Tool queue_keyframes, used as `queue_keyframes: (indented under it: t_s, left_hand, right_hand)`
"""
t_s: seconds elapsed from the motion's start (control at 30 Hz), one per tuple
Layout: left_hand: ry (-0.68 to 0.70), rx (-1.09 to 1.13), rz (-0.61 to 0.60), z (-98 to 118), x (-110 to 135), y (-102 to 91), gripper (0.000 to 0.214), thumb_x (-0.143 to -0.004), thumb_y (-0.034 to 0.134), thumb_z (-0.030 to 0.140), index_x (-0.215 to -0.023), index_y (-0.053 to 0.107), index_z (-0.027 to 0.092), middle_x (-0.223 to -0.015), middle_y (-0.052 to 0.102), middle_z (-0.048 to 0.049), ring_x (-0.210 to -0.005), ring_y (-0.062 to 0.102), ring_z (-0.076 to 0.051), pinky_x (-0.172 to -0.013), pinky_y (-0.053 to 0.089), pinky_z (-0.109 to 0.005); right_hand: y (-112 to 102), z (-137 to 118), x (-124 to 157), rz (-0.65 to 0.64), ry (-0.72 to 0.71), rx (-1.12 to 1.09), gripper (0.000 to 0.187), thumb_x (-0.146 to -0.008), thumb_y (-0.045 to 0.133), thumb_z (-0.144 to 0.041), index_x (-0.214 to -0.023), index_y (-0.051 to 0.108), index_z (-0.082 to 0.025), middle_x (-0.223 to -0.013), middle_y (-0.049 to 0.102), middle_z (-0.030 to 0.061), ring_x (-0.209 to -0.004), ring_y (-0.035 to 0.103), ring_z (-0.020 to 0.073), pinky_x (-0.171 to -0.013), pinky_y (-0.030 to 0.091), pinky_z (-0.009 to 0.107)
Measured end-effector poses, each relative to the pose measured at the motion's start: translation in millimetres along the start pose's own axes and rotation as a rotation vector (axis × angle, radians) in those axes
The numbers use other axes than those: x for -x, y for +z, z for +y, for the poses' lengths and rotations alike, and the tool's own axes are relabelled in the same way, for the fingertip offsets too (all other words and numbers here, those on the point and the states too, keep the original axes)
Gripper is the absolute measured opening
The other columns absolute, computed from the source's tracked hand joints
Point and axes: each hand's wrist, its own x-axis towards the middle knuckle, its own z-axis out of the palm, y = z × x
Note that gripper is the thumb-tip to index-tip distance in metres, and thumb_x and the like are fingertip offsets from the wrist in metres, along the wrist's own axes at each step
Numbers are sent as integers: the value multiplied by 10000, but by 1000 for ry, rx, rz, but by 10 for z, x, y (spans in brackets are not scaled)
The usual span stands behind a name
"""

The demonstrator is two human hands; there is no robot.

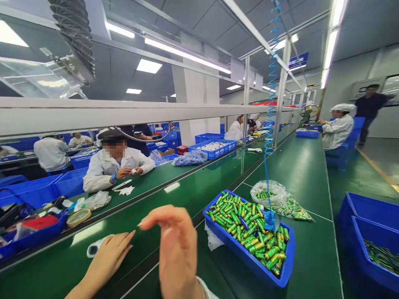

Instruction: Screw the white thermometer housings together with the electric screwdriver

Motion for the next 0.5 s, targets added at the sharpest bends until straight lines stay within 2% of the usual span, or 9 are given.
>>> queue_keyframes:
  t_s: [0.07,0.13,0.17,0.27,0.33,0.4,0.5]
  left_hand:
    - [18,121,-139,136,29,-108,320,-841,352,249,-857,666,192,-801,671,-81,-761,626,-197,-731,500,-334]
    - [-54,156,-230,233,80,-208,303,-847,369,238,-916,660,190,-865,662,-83,-864,614,-194,-836,473,-353]
    - [-97,169,-271,263,116,-247,293,-847,381,238,-943,653,187,-897,657,-84,-911,603,-199,-869,459,-366]
    - [-210,194,-340,359,249,-378,283,-849,411,245,-1013,632,182,-1032,630,-97,-1025,560,-222,-927,426,-402]
    - [-253,215,-342,519,297,-519,273,-845,436,266,-1019,634,194,-1073,616,-97,-1040,551,-233,-919,435,-405]
    - [-274,243,-321,811,246,-670,266,-839,458,306,-1003,647,216,-1057,621,-87,-1011,563,-242,-874,462,-407]
    - [-285,273,-273,1498,-72,-808,306,-853,428,382,-1019,655,261,-1025,634,-67,-943,587,-233,-784,483,-406]
  right_hand:
    - [-71,-184,-106,102,-84,38,247,-964,439,-369,-882,598,-198,-768,598,23,-674,566,143,-649,455,265]
    - [-193,-297,-204,253,-198,28,203,-945,475,-320,-825,607,-223,-695,569,-19,-616,543,113,-584,441,215]
    - [-265,-326,-239,283,-220,7,159,-920,515,-299,-814,621,-244,-684,560,-34,-626,539,106,-586,440,200]
    - [-457,-372,-250,331,-138,-28,186,-908,506,-271,-810,663,-293,-647,484,-33,-647,497,114,-642,432,226]
    - [-523,-403,-196,367,-140,-50,202,-918,484,-283,-849,672,-306,-654,437,-20,-637,453,130,-648,415,249]
    - [-540,-420,-133,365,-163,-65,152,-913,522,-303,-884,671,-299,-651,405,-17,-630,423,140,-643,403,257]
    - [-506,-401,-82,330,-189,-106,67,-865,622,-324,-872,667,-275,-610,375,-28,-593,387,134,-622,394,253]
